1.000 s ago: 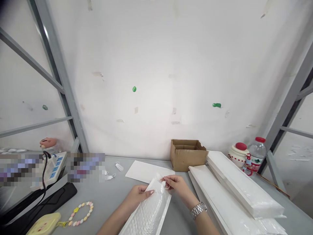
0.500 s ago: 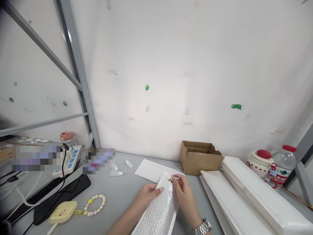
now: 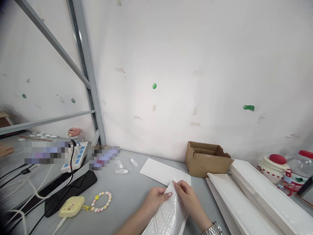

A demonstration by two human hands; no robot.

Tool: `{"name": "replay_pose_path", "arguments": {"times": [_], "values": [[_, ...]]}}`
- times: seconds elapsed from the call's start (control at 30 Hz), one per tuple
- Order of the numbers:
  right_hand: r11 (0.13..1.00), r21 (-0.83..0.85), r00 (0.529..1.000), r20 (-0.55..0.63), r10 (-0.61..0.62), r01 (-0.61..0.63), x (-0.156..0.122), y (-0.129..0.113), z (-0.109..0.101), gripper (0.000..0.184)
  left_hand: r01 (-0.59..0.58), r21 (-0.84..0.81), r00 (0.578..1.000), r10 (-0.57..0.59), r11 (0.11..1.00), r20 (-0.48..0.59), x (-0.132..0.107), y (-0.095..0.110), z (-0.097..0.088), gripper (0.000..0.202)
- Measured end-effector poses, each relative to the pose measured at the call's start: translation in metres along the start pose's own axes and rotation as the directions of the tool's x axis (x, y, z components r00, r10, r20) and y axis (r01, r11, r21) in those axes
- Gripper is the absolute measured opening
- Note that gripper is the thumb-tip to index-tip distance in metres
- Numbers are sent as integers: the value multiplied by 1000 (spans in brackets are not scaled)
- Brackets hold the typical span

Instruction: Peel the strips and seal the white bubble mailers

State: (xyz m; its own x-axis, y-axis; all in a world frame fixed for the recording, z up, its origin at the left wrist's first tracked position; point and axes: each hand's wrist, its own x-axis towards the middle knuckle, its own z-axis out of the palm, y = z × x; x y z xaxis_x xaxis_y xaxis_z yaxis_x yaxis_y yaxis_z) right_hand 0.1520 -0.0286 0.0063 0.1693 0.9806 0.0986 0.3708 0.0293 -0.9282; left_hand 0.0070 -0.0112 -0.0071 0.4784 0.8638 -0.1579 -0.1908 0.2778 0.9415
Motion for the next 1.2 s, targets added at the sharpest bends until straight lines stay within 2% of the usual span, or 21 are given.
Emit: {"name": "replay_pose_path", "arguments": {"times": [0.27, 0.67, 0.73, 0.77, 0.83, 0.87, 0.9, 0.93, 1.0, 1.07, 1.13, 1.2], "values": [[994, 95, 993, 105, 46, -56, 2, -5, -7, 43, -25, 23, 999, 25, 999, -27, 0, 4, -3, 51], [994, -110, 975, 217, 41, -17, -6, -1, 0, 51, -57, 5, 997, 57, 998, -55, -6, 12, -3, 47], [996, -91, 993, 114, -17, 27, -6, -5, -3, 45, -66, -12, 995, 65, 998, -71, -5, 14, -5, 50], [995, -79, 998, -1, -59, 59, -5, -7, -6, 42, -73, -23, 994, 71, 997, -86, -4, 15, -7, 51], [994, -56, 962, -254, -103, 91, -2, -11, -13, 45, -85, -48, 990, 79, 995, -121, -4, 19, -9, 53], [998, -24, 939, -336, -70, 65, -1, -11, -16, 51, -89, -61, 987, 80, 994, -136, -5, 21, -10, 54], [1000, 30, 935, -354, 5, 6, -1, -11, -19, 56, -93, -73, 986, 81, 993, -148, -6, 23, -11, 54], [992, 104, 947, -306, 102, -73, -1, -10, -20, 60, -95, -84, 984, 81, 992, -157, -7, 25, -11, 54], [942, 251, 964, -85, 251, -223, -3, -6, -18, 56, -91, -103, 984, 73, 991, -160, -11, 29, -10, 54], [899, 336, 959, 102, 263, -282, -8, -4, -13, 45, -72, -113, 989, 57, 991, -133, -14, 31, -7, 54], [895, 367, 966, 147, 215, -255, -12, -4, -7, 39, -26, -95, 996, 18, 995, -89, -16, 30, -5, 56], [928, 313, 979, 100, 180, -203, -16, -8, -6, 39, 33, -52, 998, -36, 998, -53, -17, 30, -5, 56]]}}
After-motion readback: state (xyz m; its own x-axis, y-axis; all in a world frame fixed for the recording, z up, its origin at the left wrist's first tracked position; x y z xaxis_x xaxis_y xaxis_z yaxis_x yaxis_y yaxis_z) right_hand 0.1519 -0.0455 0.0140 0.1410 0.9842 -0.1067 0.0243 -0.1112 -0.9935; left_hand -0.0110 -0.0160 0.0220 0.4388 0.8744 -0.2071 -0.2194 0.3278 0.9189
